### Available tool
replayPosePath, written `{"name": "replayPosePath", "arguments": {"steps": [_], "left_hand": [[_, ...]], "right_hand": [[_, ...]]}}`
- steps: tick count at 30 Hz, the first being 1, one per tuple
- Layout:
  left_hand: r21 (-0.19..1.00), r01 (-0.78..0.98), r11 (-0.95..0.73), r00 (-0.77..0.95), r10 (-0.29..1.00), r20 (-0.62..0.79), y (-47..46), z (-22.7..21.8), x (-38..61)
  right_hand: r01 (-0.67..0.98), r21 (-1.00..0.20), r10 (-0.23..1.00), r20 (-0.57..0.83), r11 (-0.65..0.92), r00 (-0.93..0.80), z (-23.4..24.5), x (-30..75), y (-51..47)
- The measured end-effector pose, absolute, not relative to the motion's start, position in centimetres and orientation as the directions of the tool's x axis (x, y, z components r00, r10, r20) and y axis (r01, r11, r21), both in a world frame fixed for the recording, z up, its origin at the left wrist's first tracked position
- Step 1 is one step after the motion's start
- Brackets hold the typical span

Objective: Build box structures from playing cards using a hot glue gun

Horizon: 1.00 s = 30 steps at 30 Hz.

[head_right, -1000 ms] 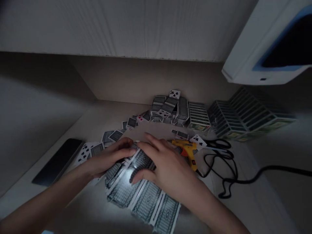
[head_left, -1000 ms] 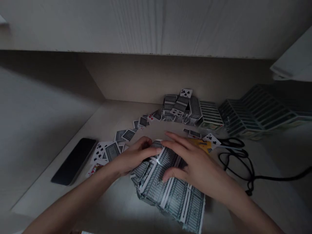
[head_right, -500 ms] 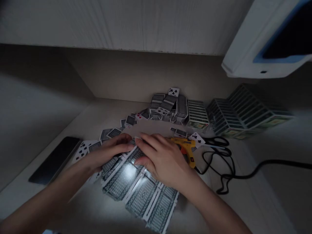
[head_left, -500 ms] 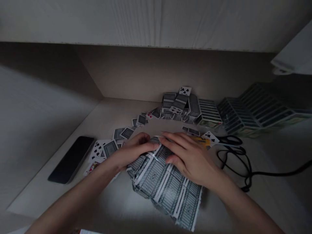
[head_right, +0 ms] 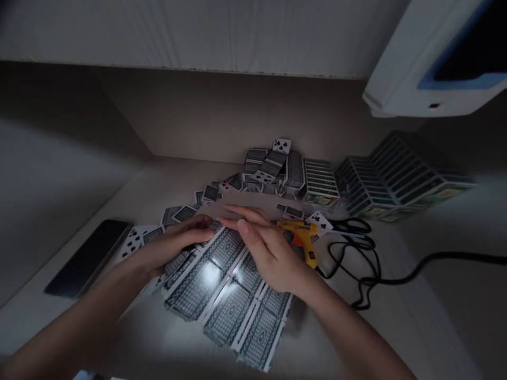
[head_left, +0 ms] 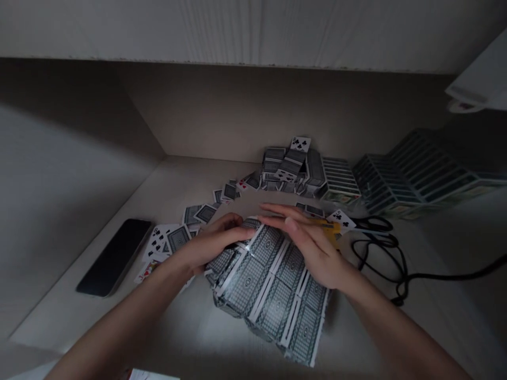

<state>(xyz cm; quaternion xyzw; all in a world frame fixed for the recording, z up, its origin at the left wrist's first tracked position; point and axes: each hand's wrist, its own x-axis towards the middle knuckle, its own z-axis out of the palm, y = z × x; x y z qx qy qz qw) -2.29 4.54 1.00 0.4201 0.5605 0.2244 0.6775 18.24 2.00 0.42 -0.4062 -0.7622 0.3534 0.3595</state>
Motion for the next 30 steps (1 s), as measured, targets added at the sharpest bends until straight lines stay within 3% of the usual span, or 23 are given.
{"name": "replayPosePath", "arguments": {"steps": [3,5,9,11,13,16,20,30], "left_hand": [[0.822,0.151,0.548,0.276,0.776,-0.568,4.5,1.2,-2.2],[0.830,0.168,0.532,0.267,0.786,-0.558,4.4,1.1,-2.3],[0.835,0.178,0.520,0.275,0.789,-0.550,4.5,0.7,-2.5],[0.834,0.157,0.529,0.288,0.783,-0.551,4.4,0.6,-2.5],[0.843,0.121,0.524,0.302,0.790,-0.534,4.4,0.5,-2.5],[0.839,0.097,0.535,0.310,0.785,-0.537,4.3,0.5,-2.5],[0.831,0.106,0.546,0.319,0.773,-0.549,4.4,0.2,-2.6],[0.796,0.073,0.601,0.356,0.730,-0.584,4.6,0.3,-2.5]], "right_hand": [[0.412,-0.787,0.863,0.286,0.460,-0.417,0.2,18.3,2.0],[0.514,-0.643,0.817,0.360,0.567,-0.451,0.3,18.2,1.9],[0.646,-0.219,0.671,0.398,0.732,-0.626,0.9,17.3,1.4],[0.620,-0.111,0.611,0.372,0.777,-0.699,1.2,16.8,1.3],[0.581,-0.081,0.567,0.368,0.810,-0.738,1.3,16.4,1.4],[0.573,-0.153,0.580,0.402,0.806,-0.708,1.3,16.6,1.8],[0.573,-0.413,0.706,0.434,0.708,-0.560,1.0,17.7,2.2],[0.394,-0.792,0.858,0.295,0.466,-0.422,-0.1,18.5,2.1]]}}
